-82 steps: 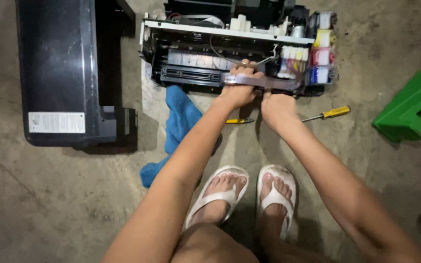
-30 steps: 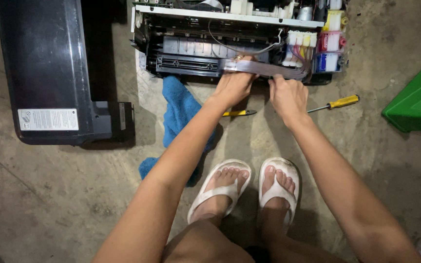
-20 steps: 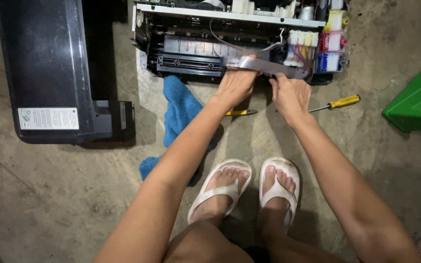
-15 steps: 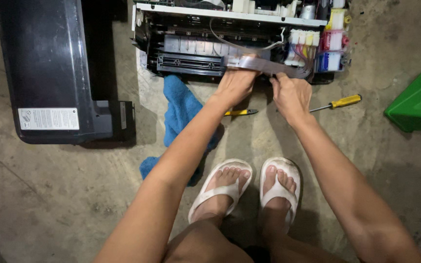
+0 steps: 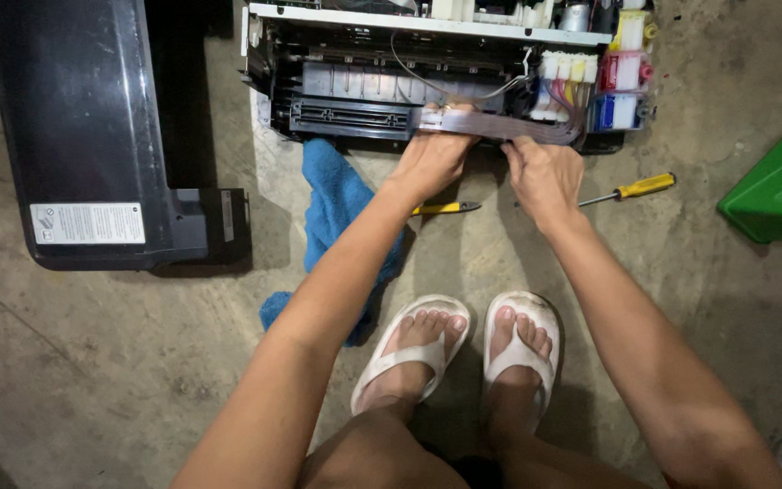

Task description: The person uses a utility knife to pry and adjust internal components of a disassembled inkjet printer, then wipes parts with a blue cloth and repositions the ink cartridge assembly and a flexible ribbon cable.

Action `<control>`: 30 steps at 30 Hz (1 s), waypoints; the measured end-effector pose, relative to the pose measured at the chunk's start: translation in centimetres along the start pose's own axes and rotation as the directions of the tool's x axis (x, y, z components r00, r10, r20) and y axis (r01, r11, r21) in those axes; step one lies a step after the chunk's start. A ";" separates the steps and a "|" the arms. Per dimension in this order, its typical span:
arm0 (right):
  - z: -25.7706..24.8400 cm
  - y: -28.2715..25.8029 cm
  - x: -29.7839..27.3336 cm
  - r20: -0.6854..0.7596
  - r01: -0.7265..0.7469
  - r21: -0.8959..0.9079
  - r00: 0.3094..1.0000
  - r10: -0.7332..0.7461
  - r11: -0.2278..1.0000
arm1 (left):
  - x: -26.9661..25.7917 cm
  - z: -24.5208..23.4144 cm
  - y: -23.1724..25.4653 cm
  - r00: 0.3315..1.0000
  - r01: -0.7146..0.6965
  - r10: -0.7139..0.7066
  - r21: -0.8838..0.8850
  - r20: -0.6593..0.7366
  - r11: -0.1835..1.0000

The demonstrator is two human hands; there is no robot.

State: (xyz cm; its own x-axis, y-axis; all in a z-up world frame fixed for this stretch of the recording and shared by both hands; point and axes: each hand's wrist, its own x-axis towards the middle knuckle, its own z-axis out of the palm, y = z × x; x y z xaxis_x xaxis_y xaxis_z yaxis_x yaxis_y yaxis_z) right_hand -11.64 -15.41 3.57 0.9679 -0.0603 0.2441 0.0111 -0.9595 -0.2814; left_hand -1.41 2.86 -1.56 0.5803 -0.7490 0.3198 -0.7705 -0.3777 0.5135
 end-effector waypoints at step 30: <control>0.3 -0.6 0.2 0.066 -0.155 0.001 0.986 0.155 0.988 | 0.4 2.1 -1.3 0.974 0.146 -0.153 -0.057 -0.166 0.988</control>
State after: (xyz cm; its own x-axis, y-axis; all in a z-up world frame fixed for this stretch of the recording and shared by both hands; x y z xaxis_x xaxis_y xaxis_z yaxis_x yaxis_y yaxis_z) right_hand -11.39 -14.80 3.53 0.9725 -0.1896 0.1355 -0.1388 -0.9383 -0.3168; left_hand -0.74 1.96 -3.75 0.7273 -0.5811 0.3652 -0.6613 -0.4510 0.5993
